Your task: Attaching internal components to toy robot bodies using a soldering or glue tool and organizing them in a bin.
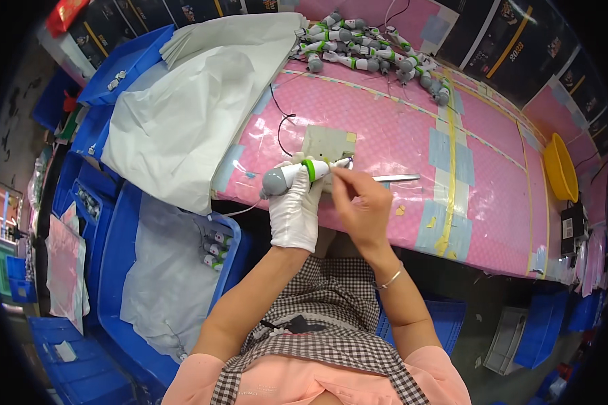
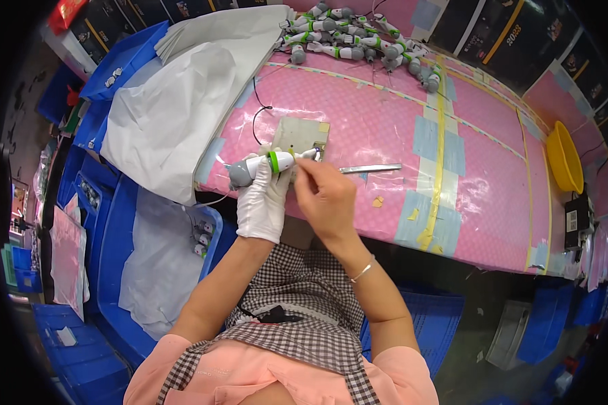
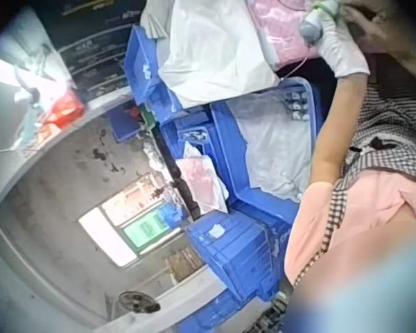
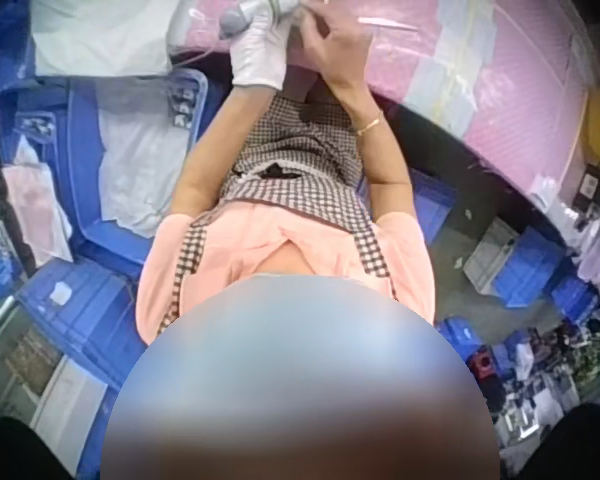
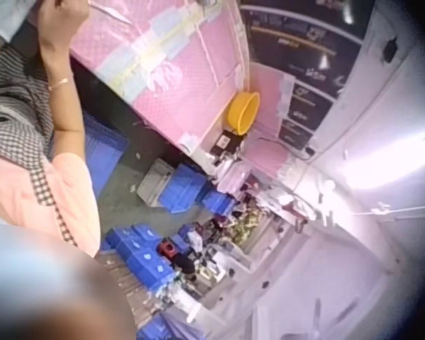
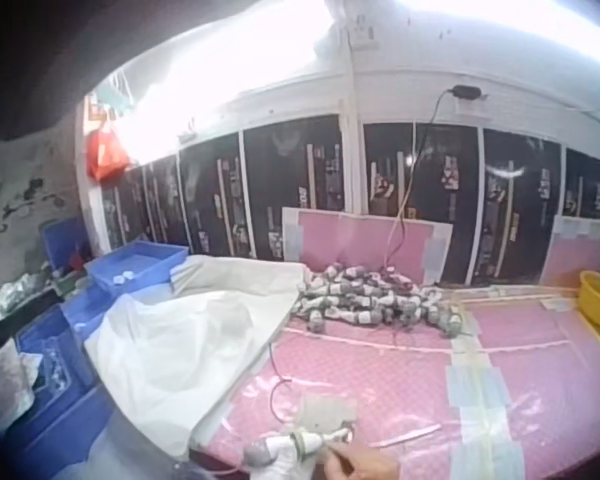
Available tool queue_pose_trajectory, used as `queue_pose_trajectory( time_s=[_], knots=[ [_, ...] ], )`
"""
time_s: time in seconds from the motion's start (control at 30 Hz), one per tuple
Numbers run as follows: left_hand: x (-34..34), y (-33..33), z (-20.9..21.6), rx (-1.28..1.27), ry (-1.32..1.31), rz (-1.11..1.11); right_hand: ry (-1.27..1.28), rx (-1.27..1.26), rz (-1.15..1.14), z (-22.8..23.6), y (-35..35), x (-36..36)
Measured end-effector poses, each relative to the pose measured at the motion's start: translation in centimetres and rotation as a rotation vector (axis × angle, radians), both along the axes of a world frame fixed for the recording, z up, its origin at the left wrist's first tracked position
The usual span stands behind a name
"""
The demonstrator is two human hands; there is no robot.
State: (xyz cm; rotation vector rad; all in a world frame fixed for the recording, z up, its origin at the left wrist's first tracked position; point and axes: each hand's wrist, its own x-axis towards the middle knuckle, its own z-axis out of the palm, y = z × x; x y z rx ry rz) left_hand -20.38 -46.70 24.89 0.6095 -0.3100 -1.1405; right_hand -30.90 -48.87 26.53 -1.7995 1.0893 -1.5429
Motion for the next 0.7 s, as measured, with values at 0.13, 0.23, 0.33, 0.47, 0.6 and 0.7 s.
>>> queue_pose_trajectory(
  time_s=[0.13, 0.23, 0.33, 0.47, 0.6, 0.7],
  knots=[
    [-0.4, -0.6, 0.1, 0.062, 0.103, 0.058, 0.106, -0.097, 0.041, -0.8, 0.6, 1.1],
    [-0.6, -0.4, 0.1, 0.067, 0.097, 0.091, 0.088, -0.120, -0.052, -1.1, -0.1, 1.1],
    [-0.6, -0.3, 0.3, 0.097, 0.071, 0.098, 0.093, -0.096, 0.013, -1.0, 0.2, 1.1],
    [-0.5, -0.2, 0.2, 0.073, 0.087, 0.096, 0.033, -0.016, 0.055, -0.5, 0.4, 0.9],
    [-0.4, -0.3, 0.1, 0.032, 0.060, 0.071, 0.050, -0.033, -0.002, -0.8, -0.6, 0.7],
    [-0.2, -0.3, -0.5, -0.013, 0.078, 0.058, 0.067, -0.050, 0.019, -0.7, -0.3, 0.5]
  ],
)
